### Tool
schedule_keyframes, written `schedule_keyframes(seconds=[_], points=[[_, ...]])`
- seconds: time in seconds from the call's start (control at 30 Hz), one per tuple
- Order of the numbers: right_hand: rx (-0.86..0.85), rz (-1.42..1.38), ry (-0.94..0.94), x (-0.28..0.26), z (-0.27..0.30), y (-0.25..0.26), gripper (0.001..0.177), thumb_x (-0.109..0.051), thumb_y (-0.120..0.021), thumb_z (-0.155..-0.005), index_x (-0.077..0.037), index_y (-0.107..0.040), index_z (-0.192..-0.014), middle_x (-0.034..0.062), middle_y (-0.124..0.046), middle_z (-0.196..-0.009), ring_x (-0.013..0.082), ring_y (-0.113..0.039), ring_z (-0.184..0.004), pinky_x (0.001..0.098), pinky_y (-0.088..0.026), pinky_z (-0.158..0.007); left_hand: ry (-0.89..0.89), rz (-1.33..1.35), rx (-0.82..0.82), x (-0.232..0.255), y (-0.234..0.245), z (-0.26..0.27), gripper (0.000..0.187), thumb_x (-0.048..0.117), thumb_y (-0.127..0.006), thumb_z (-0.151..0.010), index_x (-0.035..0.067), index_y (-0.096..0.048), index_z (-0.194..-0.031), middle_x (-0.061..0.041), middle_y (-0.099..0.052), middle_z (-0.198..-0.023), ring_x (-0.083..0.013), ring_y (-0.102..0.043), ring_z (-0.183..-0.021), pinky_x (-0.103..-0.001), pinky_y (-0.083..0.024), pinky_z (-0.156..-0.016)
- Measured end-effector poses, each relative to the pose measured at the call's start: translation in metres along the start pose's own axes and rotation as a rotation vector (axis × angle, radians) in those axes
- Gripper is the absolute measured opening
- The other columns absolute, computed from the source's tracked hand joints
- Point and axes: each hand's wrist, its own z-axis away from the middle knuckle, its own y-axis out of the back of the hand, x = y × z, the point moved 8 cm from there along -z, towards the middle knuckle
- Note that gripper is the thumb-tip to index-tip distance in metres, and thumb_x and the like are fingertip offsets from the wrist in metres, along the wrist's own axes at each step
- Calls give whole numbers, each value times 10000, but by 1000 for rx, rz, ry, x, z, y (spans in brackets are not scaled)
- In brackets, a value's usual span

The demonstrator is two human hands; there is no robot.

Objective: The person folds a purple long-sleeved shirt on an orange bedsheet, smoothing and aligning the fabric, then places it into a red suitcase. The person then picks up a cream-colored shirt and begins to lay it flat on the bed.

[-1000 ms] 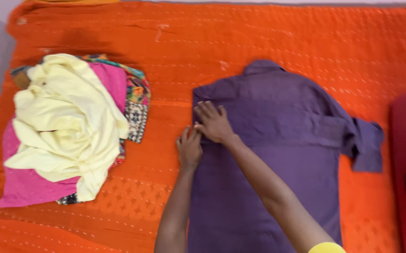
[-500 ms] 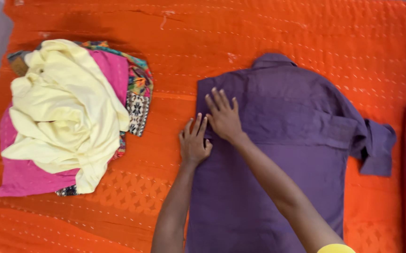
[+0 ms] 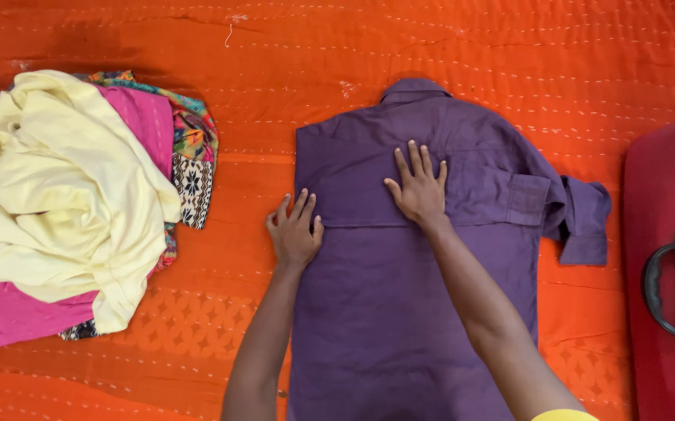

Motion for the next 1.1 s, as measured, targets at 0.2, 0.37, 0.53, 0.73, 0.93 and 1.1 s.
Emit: schedule_keyframes(seconds=[0.2, 0.37, 0.53, 0.73, 0.93, 1.1], points=[[-23, -7, -13, -2, -2, -1, 701, -581, -511, -980, -229, -417, -1580, 75, -258, -1692, 302, -215, -1558, 704, -181, -1163, -33, 49, -72, 46, -30, -53, 537, 342, -586, -983, 97, -583, -1461, -59, -511, -1573, -286, -394, -1523, -562, -288, -1253], [-16, -1, -10, 0, -6, 3, 695, -552, -538, -972, -220, -426, -1573, 91, -264, -1686, 306, -220, -1547, 712, -202, -1152, -45, 34, -123, 56, -53, -82, 772, 509, -652, -887, 128, -462, -1531, -120, -352, -1636, -360, -268, -1513, -623, -262, -1156], [-14, 145, 17, -32, -5, -6, 685, -479, -573, -987, -191, -438, -1593, 109, -271, -1712, 315, -234, -1568, 671, -226, -1165, -2, -20, -135, 49, -55, -80, 832, 538, -671, -867, 197, -402, -1577, -113, -284, -1677, -387, -213, -1545, -662, -247, -1170], [1, -77, 174, -21, 35, 2, 688, -541, -559, -977, -249, -426, -1586, 117, -248, -1708, 315, -219, -1576, 617, -200, -1217, 15, -25, -137, 51, -51, -82, 849, 547, -687, -833, 220, -415, -1568, -123, -267, -1677, -441, -164, -1540, -704, -229, -1145], [-33, 105, -45, 141, 70, 51, 776, -628, -471, -987, -209, -361, -1631, 110, -219, -1717, 334, -191, -1554, 642, -157, -1177, 10, -45, -139, 51, -57, -79, 849, 545, -679, -841, 220, -419, -1580, -118, -264, -1680, -447, -159, -1542, -703, -231, -1155], [-14, 138, -249, 167, 77, 61, 745, -561, -507, -1018, -141, -377, -1619, 134, -218, -1718, 357, -206, -1575, 704, -157, -1185, 7, -53, -134, 51, -58, -78, 844, 548, -672, -849, 228, -412, -1586, -113, -259, -1692, -446, -155, -1547, -698, -228, -1160]])
